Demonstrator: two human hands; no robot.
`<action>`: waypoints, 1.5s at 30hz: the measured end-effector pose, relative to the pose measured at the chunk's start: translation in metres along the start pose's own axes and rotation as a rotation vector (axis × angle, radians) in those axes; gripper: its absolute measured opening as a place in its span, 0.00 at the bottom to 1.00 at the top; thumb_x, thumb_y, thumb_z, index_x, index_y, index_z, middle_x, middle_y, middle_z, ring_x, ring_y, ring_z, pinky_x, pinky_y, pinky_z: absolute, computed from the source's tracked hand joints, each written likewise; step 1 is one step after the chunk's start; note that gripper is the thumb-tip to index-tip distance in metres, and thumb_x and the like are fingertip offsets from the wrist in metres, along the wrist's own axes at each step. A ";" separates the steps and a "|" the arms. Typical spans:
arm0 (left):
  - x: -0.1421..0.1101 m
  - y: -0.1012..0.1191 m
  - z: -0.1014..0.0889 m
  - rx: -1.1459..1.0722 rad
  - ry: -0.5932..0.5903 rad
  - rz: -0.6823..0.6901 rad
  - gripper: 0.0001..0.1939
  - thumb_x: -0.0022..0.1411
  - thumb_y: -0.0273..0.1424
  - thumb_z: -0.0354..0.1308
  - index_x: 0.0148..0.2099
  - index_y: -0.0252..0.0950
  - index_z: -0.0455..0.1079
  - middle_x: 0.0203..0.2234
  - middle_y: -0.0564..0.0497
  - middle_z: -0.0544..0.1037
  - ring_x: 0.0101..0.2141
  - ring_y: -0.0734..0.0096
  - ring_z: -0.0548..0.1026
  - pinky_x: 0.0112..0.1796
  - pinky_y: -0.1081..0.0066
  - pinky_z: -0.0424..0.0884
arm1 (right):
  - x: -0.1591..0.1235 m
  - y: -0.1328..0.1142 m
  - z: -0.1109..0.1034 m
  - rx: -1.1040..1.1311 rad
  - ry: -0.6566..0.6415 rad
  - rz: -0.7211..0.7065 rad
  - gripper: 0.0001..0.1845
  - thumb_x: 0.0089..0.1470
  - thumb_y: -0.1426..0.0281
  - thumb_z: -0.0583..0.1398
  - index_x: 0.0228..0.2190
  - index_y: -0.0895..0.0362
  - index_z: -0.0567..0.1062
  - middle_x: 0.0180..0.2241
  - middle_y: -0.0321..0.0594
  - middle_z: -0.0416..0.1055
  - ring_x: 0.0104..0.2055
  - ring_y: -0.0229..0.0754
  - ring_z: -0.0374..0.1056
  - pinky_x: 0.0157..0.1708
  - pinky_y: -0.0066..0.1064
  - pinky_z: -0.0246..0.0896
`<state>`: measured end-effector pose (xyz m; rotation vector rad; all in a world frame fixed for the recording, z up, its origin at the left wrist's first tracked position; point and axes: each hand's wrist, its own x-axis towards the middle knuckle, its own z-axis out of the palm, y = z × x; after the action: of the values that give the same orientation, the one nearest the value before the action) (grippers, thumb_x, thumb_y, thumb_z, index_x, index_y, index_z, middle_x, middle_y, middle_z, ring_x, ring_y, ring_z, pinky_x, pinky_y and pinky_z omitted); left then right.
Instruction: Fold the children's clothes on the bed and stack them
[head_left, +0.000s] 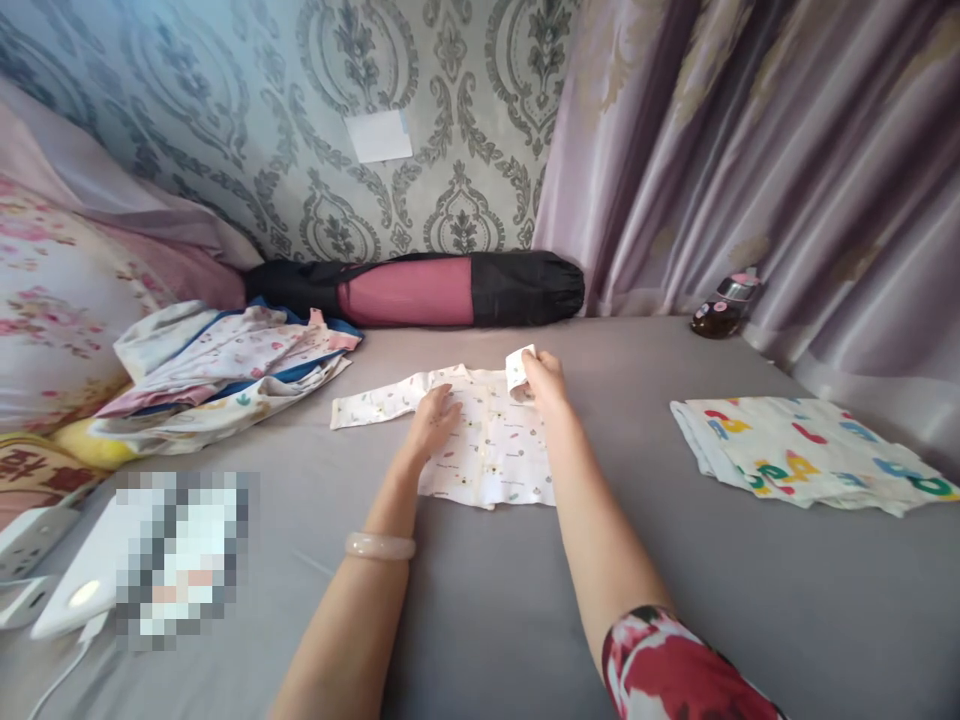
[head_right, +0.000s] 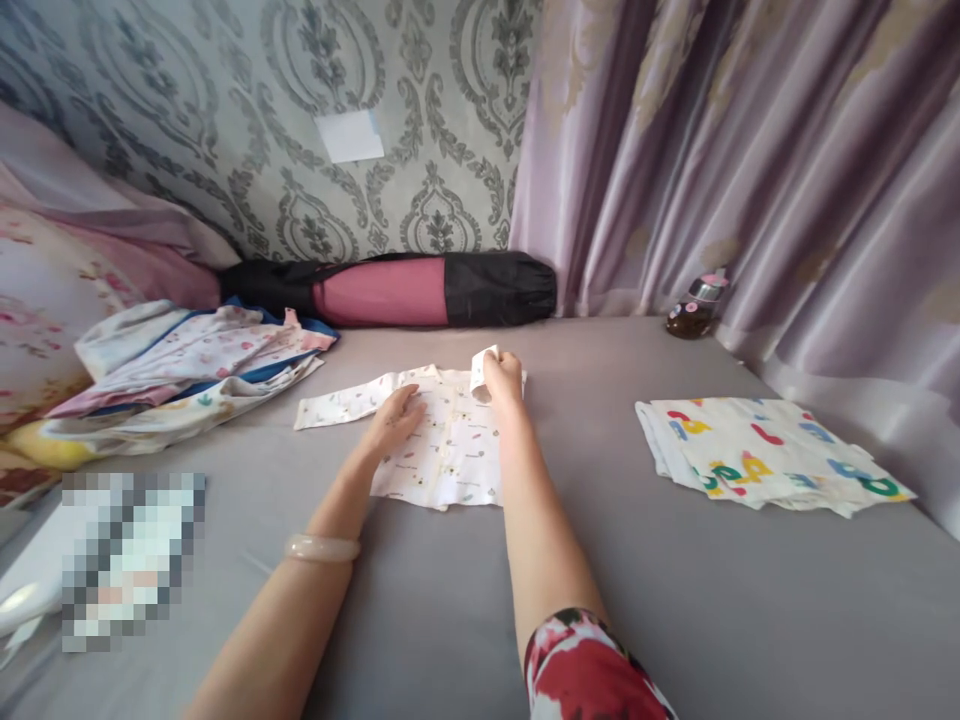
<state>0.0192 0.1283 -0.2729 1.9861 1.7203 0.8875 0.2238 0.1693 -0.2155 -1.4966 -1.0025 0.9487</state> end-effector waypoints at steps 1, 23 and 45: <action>-0.002 -0.001 0.001 -0.016 0.012 0.015 0.24 0.62 0.32 0.53 0.59 0.31 0.64 0.54 0.37 0.71 0.53 0.56 0.70 0.53 0.58 0.67 | -0.002 0.002 0.005 -0.061 -0.024 -0.017 0.11 0.57 0.66 0.54 0.26 0.56 0.71 0.21 0.35 0.70 0.26 0.39 0.69 0.27 0.26 0.64; -0.014 0.028 0.004 0.245 -0.101 0.156 0.18 0.66 0.34 0.48 0.55 0.42 0.71 0.54 0.46 0.72 0.56 0.56 0.66 0.56 0.57 0.61 | -0.046 0.024 0.023 -0.978 -0.410 -0.536 0.23 0.60 0.77 0.48 0.53 0.58 0.70 0.54 0.43 0.69 0.56 0.43 0.61 0.55 0.30 0.54; -0.020 0.027 0.006 0.351 -0.070 0.207 0.21 0.69 0.38 0.45 0.61 0.44 0.64 0.55 0.41 0.67 0.55 0.51 0.63 0.54 0.52 0.61 | -0.025 0.043 -0.028 -1.292 -0.242 -0.349 0.38 0.65 0.57 0.38 0.65 0.72 0.49 0.68 0.56 0.41 0.70 0.52 0.35 0.66 0.44 0.26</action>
<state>0.0424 0.1043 -0.2644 2.4263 1.7503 0.5985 0.2466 0.1327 -0.2526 -2.0932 -2.1980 0.1313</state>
